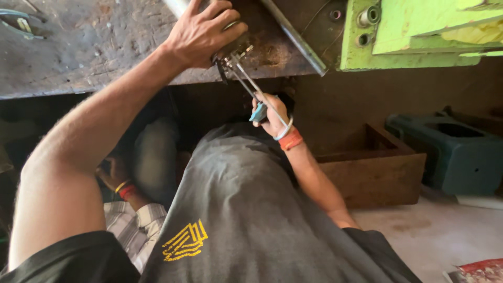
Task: The person uses a screwdriver to tighten screws on a cylindrical metal component mounted on a workbench. They apply a liquid from a bottle to the component and continue adjusting the screws with the tool.
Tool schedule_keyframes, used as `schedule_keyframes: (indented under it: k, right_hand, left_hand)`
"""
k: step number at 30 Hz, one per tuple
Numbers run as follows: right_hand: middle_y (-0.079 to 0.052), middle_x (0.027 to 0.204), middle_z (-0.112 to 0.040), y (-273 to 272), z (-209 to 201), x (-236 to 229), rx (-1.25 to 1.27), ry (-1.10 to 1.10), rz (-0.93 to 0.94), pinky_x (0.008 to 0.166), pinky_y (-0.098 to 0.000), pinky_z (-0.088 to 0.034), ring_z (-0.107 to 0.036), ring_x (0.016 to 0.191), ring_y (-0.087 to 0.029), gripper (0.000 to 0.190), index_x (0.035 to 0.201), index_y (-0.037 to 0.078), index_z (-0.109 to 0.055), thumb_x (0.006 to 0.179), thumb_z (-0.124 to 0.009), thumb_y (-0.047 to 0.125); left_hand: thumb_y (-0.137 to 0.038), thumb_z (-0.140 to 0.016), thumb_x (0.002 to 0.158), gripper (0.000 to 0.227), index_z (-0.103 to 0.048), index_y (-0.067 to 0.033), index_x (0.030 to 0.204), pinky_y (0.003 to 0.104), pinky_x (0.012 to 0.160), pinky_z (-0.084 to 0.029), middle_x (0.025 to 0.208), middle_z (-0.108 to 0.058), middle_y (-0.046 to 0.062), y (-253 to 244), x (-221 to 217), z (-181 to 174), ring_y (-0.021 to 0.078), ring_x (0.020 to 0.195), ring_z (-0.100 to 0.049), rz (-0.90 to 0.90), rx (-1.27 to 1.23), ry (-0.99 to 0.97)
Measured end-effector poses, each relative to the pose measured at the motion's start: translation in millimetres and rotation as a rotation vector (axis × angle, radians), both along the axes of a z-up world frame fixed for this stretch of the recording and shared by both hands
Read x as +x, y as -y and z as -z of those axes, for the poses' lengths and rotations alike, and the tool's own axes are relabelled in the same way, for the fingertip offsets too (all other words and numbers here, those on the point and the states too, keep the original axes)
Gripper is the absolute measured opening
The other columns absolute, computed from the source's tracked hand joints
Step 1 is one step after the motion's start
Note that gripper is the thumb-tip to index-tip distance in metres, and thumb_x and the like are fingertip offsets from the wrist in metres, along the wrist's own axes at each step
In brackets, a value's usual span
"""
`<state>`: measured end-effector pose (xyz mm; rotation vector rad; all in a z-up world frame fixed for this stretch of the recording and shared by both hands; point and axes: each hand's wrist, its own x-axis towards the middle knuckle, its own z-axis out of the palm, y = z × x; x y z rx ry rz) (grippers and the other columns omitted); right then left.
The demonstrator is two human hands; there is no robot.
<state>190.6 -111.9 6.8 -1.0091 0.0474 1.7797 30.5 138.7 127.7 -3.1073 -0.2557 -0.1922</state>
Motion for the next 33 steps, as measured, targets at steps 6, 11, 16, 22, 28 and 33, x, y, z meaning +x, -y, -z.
schedule_keyframes:
  k: [6, 11, 16, 22, 28, 33]
  right_hand:
    - [-0.009, 0.104, -0.060, 1, -72, -26, 0.215, 0.852, 0.222, 0.046, -0.0338, -0.049, -0.060, 0.062, -0.021, 0.060, 0.129, 0.009, -0.047, 0.086, -0.081, 0.032]
    - [-0.019, 0.115, -0.055, -1, -101, -8, 0.715, 1.698, 0.003, 0.081, -0.0458, -0.048, -0.055, 0.097, -0.034, 0.066, 0.119, 0.001, -0.058, 0.072, -0.087, 0.039]
    - [-0.008, 0.105, -0.063, -7, -84, -2, 0.739, 2.065, -0.065, 0.096, -0.0493, -0.046, -0.060, 0.101, -0.030, 0.037, 0.119, 0.007, -0.066, 0.089, -0.084, 0.018]
    - [-0.010, 0.073, -0.060, -8, -72, 2, 0.807, 2.026, -0.202, 0.068, -0.0450, -0.045, -0.057, 0.070, -0.032, 0.027, 0.087, 0.006, -0.066, 0.088, -0.086, 0.023]
    - [-0.003, 0.070, -0.053, -4, -43, 2, 0.664, 1.227, -0.139, 0.060, -0.0328, -0.042, -0.051, 0.064, -0.021, 0.032, 0.080, 0.007, -0.056, 0.092, -0.080, 0.024]
    - [0.006, 0.069, -0.048, 8, -5, -15, 0.448, -0.073, 0.072, 0.059, -0.0282, -0.040, -0.044, 0.059, -0.007, 0.030, 0.082, 0.010, -0.051, 0.093, -0.078, 0.019]
  left_hand:
    - [-0.030, -0.090, 0.055, 0.090, -0.063, -0.0174, 0.140, 0.048, 0.112, -0.038, 0.131, -0.059, 0.004, 1, 15, -15, 0.0243, 0.132, -0.052, -0.019, 0.057, -0.122]
    - [-0.040, -0.097, 0.043, 0.109, -0.059, -0.0154, 0.143, 0.048, 0.111, -0.038, 0.135, -0.060, 0.009, -3, 27, -21, 0.0267, 0.132, -0.053, 0.001, -0.029, -0.256]
    - [-0.049, -0.099, 0.038, 0.128, -0.049, -0.0196, 0.152, 0.047, 0.109, -0.038, 0.147, -0.057, 0.004, -6, 41, -14, 0.0255, 0.131, -0.055, 0.122, 0.068, -0.410]
    - [-0.042, -0.098, 0.046, 0.114, -0.055, -0.0191, 0.149, 0.050, 0.116, -0.036, 0.145, -0.062, 0.000, -4, 26, -12, 0.0221, 0.134, -0.057, 0.127, 0.032, -0.297]
    - [-0.049, -0.097, 0.036, 0.120, -0.059, -0.0176, 0.145, 0.053, 0.114, -0.037, 0.140, -0.064, 0.002, -3, 24, -9, 0.0246, 0.131, -0.058, 0.143, 0.093, -0.233]
    - [-0.041, -0.097, 0.039, 0.113, -0.060, -0.0158, 0.143, 0.053, 0.117, -0.038, 0.138, -0.064, 0.002, -6, 12, -9, 0.0247, 0.131, -0.059, 0.156, 0.065, -0.126]
